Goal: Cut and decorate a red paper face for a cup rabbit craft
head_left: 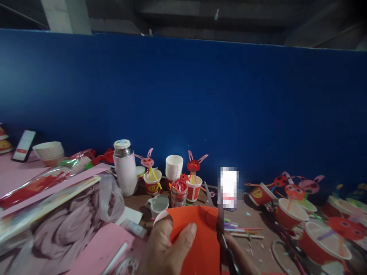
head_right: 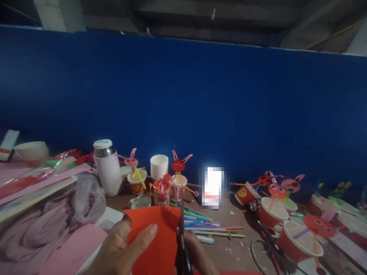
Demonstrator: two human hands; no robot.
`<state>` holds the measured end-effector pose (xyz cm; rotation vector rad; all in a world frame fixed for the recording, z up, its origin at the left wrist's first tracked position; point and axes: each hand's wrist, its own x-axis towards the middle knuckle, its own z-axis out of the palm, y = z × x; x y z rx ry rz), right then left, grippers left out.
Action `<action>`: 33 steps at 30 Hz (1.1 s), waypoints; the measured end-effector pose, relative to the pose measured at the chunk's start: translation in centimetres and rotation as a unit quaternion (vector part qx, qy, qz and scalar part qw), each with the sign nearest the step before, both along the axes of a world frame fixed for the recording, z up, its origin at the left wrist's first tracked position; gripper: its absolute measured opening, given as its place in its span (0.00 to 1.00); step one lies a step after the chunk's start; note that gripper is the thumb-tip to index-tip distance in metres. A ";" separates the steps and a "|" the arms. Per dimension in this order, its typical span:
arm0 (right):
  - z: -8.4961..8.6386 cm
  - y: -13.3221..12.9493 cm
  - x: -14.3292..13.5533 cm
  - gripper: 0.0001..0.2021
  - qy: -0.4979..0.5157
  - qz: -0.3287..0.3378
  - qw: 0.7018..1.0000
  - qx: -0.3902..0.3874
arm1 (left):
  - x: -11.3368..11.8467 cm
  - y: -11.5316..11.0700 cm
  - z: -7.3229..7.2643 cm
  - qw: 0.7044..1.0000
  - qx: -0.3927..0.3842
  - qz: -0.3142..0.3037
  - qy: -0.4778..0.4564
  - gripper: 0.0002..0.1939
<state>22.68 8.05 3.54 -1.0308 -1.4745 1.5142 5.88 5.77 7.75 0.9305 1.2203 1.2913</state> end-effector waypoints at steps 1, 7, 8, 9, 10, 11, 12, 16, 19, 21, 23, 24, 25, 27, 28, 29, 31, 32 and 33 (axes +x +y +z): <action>0.1 0.1 -0.1 0.22 -0.003 0.007 1.000 -0.001 | 0.0 0.0 0.1 1.000 0.003 0.000 0.001 0.15; -0.1 0.6 -0.7 0.22 -0.011 0.004 1.000 -0.020 | 0.1 0.0 0.6 1.000 -0.002 -0.015 0.012 0.18; -0.2 0.8 -0.9 0.22 -0.012 0.004 1.000 -0.019 | 0.1 0.0 0.7 1.000 -0.003 -0.022 0.004 0.19; -0.2 0.9 -1.1 0.23 -0.013 0.005 1.000 -0.019 | 0.1 0.0 0.6 1.000 -0.005 -0.028 -0.006 0.19; -0.2 1.0 -1.3 0.23 -0.014 0.003 1.000 -0.017 | 0.1 0.0 0.6 0.999 -0.006 -0.032 -0.015 0.19; -0.2 1.1 -1.4 0.24 -0.013 -0.001 1.000 -0.013 | 0.1 0.1 0.6 0.999 -0.005 -0.031 -0.023 0.18; 0.0 1.1 -1.5 0.25 -0.012 -0.008 1.000 -0.006 | 0.1 0.1 0.5 0.999 -0.004 -0.028 -0.028 0.18; 0.8 -0.1 -0.8 0.24 -0.005 -0.029 0.999 0.016 | 0.1 0.2 0.3 0.999 -0.003 -0.026 -0.030 0.16; 1.3 -1.1 0.0 0.21 -0.008 -0.029 0.999 0.012 | 0.0 0.2 0.3 0.999 -0.001 -0.041 -0.031 0.16; 1.3 -1.2 0.2 0.21 -0.015 -0.029 0.999 0.003 | -0.1 0.3 0.4 0.998 0.008 -0.050 -0.025 0.16; 1.1 -1.1 0.3 0.22 -0.019 -0.031 0.999 -0.012 | -0.2 0.3 0.4 0.998 0.016 -0.057 -0.008 0.16; 0.9 -0.9 0.3 0.22 -0.018 -0.032 0.999 -0.018 | -0.3 0.3 0.4 0.998 0.018 -0.058 0.003 0.16; 0.7 -0.8 0.3 0.22 -0.016 -0.033 0.999 -0.021 | -0.4 0.4 0.4 0.998 0.017 -0.058 0.012 0.16; 0.2 -0.5 0.4 0.21 -0.009 -0.035 0.999 -0.020 | -0.5 0.4 0.5 0.998 0.014 -0.053 0.025 0.16; 0.0 -0.4 0.3 0.21 -0.006 -0.035 0.999 -0.018 | -0.5 0.4 0.5 0.998 0.013 -0.050 0.029 0.16; -0.3 -0.3 0.2 0.22 -0.004 -0.034 0.999 -0.016 | -0.5 0.3 0.6 0.998 0.011 -0.049 0.030 0.16; -0.9 0.1 -0.4 0.24 0.000 -0.033 0.999 -0.017 | -0.5 0.3 0.6 0.998 0.005 -0.052 0.021 0.17; -1.2 0.3 -0.7 0.26 0.004 -0.034 0.999 -0.017 | -0.5 0.3 0.7 0.998 0.001 -0.057 0.013 0.18; -1.4 0.5 -1.1 0.27 0.008 -0.035 0.999 -0.016 | -0.5 0.3 0.7 0.998 -0.002 -0.064 0.004 0.18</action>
